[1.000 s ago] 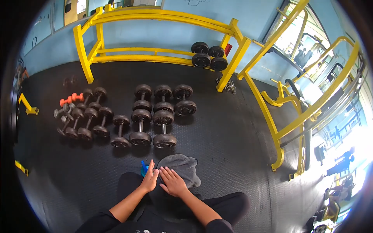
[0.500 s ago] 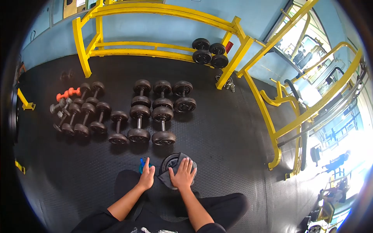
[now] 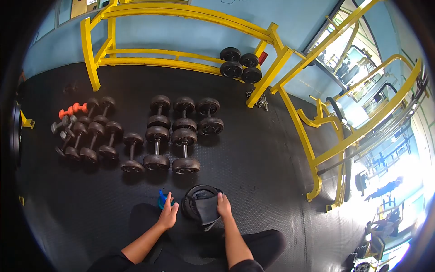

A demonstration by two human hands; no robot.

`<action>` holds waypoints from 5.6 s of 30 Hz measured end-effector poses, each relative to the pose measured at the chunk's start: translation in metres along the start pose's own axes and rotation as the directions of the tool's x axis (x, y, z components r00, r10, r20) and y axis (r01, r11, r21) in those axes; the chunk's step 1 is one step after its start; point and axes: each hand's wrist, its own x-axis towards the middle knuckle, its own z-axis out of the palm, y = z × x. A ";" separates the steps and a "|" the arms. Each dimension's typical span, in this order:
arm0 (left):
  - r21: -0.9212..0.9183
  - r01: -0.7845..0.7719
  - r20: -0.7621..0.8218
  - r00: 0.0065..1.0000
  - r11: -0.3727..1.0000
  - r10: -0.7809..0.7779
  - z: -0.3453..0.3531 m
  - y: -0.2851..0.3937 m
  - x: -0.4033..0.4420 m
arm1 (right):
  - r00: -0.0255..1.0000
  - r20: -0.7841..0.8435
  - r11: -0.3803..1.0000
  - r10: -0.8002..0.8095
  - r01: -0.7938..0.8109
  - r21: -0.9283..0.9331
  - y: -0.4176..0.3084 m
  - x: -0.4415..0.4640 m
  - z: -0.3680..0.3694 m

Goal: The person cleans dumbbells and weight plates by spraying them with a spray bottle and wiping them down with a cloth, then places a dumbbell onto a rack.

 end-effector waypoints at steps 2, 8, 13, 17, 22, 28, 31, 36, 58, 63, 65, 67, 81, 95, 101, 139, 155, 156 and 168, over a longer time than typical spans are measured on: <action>0.102 0.001 0.011 1.000 0.995 -0.002 -0.006 -0.017 -0.003 | 0.995 0.099 0.974 -0.009 -0.014 0.228 0.021 0.041 0.009; 0.013 0.039 -0.028 0.999 0.999 -0.039 -0.021 -0.003 -0.016 | 0.913 0.401 0.865 0.077 0.139 -0.482 -0.085 0.088 0.039; -0.003 0.007 -0.006 1.000 1.000 -0.007 -0.023 0.001 -0.009 | 0.900 0.435 0.454 0.031 0.375 -0.808 -0.141 0.025 0.094; 0.023 -0.019 -0.036 0.999 1.000 0.020 -0.018 -0.003 0.000 | 0.741 0.641 -0.012 -0.203 0.652 -0.758 -0.121 -0.028 0.115; 0.068 -0.076 -0.045 0.996 0.995 0.080 -0.015 -0.006 0.005 | 0.639 0.402 0.064 -0.656 0.578 -0.814 -0.067 -0.083 0.109; 0.073 -0.084 -0.001 0.996 0.994 0.084 0.002 0.002 0.002 | 0.693 0.270 0.237 -0.668 0.542 -0.806 -0.032 -0.110 0.076; 0.071 -0.036 0.026 0.999 0.997 0.034 0.009 0.007 -0.004 | 0.727 0.160 0.371 -0.667 0.511 -0.775 -0.013 -0.114 0.062; 0.163 -0.104 0.073 0.993 0.981 0.093 0.018 0.004 -0.009 | 0.923 -0.046 0.722 -0.382 0.266 -0.639 0.016 -0.106 0.029; 0.721 -0.673 0.600 0.725 0.165 0.339 0.045 -0.002 0.012 | 0.941 0.337 0.772 0.028 0.194 -0.606 -0.083 -0.058 -0.175; 0.549 -0.826 0.725 0.548 0.130 0.417 0.039 -0.024 0.042 | 0.927 0.374 0.768 -0.012 0.248 -0.590 -0.073 -0.052 -0.195; 0.549 -0.811 0.691 0.577 0.204 0.435 0.050 -0.012 0.042 | 0.924 0.382 0.782 0.014 0.228 -0.579 -0.072 -0.050 -0.208; 0.541 -0.821 0.724 0.564 0.179 0.397 0.058 0.000 0.055 | 0.910 0.412 0.792 0.049 0.216 -0.571 -0.077 -0.048 -0.213; 0.588 -0.791 0.660 0.591 0.172 0.464 0.211 0.052 0.167 | 0.855 0.470 0.754 0.220 0.156 -0.638 -0.088 -0.027 -0.211; 0.282 -0.959 0.944 0.274 -0.018 0.187 0.327 -0.021 0.156 | 0.691 0.695 0.868 0.200 0.204 -0.452 -0.077 -0.038 -0.205; 0.190 -0.972 0.763 0.236 0.140 0.602 0.284 0.002 0.118 | 0.873 0.478 0.971 0.094 0.025 -0.237 -0.074 -0.046 -0.270; 0.274 -0.102 -0.181 0.971 0.956 0.155 0.205 -0.040 0.091 | 0.706 0.659 0.846 0.261 0.161 -0.508 0.080 0.218 -0.090; 0.315 -0.169 -0.167 0.959 0.934 0.229 0.204 -0.050 0.095 | 0.786 -0.458 0.900 -0.415 0.280 -0.335 0.212 0.002 0.000; 0.320 -0.171 -0.174 0.956 0.932 0.235 0.205 -0.051 0.094 | 0.752 -0.520 0.913 -0.405 0.302 -0.274 0.215 0.001 0.005; 0.084 -0.110 -0.191 0.974 0.990 0.124 0.202 -0.060 0.104 | 0.907 0.062 0.806 0.417 -0.401 0.436 0.226 -0.029 -0.060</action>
